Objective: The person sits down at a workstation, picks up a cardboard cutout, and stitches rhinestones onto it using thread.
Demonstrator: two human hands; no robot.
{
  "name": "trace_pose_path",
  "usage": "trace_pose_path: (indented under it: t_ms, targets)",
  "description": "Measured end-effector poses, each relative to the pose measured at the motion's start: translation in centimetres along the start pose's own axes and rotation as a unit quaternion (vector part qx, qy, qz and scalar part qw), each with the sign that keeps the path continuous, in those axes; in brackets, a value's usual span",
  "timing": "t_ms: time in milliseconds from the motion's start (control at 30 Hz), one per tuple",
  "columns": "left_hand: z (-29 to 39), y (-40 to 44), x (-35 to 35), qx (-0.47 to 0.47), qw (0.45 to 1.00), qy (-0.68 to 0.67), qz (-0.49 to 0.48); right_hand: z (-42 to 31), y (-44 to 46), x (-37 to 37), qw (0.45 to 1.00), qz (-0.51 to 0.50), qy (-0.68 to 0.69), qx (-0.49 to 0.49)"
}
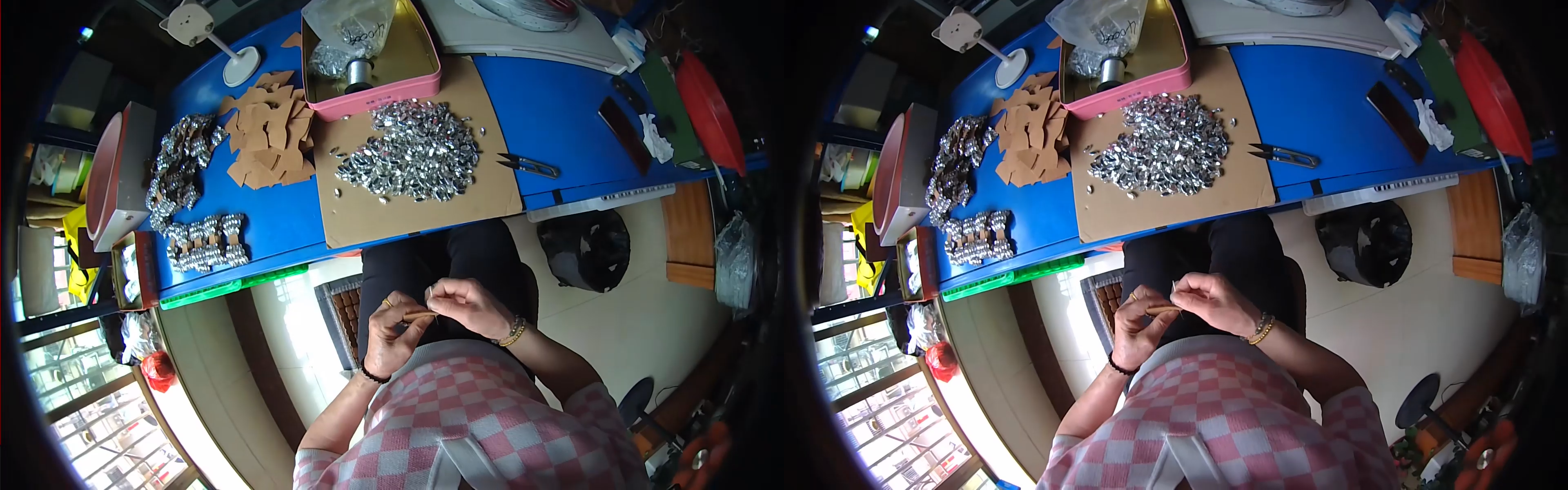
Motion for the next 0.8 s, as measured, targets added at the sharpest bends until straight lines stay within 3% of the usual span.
trace_pose_path:
  t_ms: [67, 133, 167, 200, 267, 300, 367, 433, 600, 667, 700, 800]
  targets:
    - [0.5, -0.1, 0.0, 0.003, 1.0, 0.008, -0.001, 0.5, 0.5, -0.6, 0.999, 0.048, -0.004, 0.01]
    - [1.2, -0.6, 0.7, 0.014, 0.998, 0.0, -0.064, 0.8, 1.0, -2.1, 0.989, 0.146, -0.016, 0.029]
    - [1.3, -0.7, 1.1, 0.022, 0.995, -0.004, -0.093, 0.4, 1.2, -2.4, 0.989, 0.145, -0.018, 0.029]
    - [1.2, -0.7, 1.0, 0.021, 0.996, -0.004, -0.089, -0.1, 1.4, -2.5, 0.986, 0.139, 0.086, 0.046]
    - [-0.3, -0.8, 0.0, -0.108, 0.984, -0.138, -0.032, -0.5, 0.9, -2.6, 0.944, 0.128, 0.294, 0.082]
    - [-1.1, -0.7, -0.3, -0.166, 0.964, -0.206, -0.004, -0.7, 0.6, -3.3, 0.944, 0.128, 0.293, 0.08]
    - [-1.9, -0.2, -1.2, -0.187, 0.944, -0.272, 0.028, -1.3, -0.3, -5.8, 0.853, 0.132, 0.502, 0.057]
    - [-2.7, -0.2, -3.1, -0.227, 0.889, -0.387, 0.089, -1.0, -1.4, -9.5, 0.826, 0.143, 0.546, 0.007]
    - [-1.5, 0.9, -6.8, -0.174, 0.822, -0.526, 0.134, 5.3, -6.1, -23.0, 0.847, 0.278, 0.451, -0.041]
    - [-1.5, 0.9, -7.0, -0.187, 0.827, -0.518, 0.112, 7.4, -8.9, -27.3, 0.807, 0.463, 0.365, -0.029]
    - [-1.5, 0.9, -6.9, -0.195, 0.829, -0.514, 0.1, 6.8, -8.5, -26.6, 0.808, 0.462, 0.364, -0.029]
    - [-1.8, 0.4, -4.0, -0.25, 0.857, -0.437, 0.113, 2.2, -5.5, -18.6, 0.899, 0.426, 0.099, 0.0]
Point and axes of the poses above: each hand's wrist, its own y-axis towards the middle knuckle, its own x-axis out of the palm, z = x × y, the point moved 6 cm from there along y, towards the middle knuckle, and after that the axes turned 8 degrees about z, right-handed, at the moved point
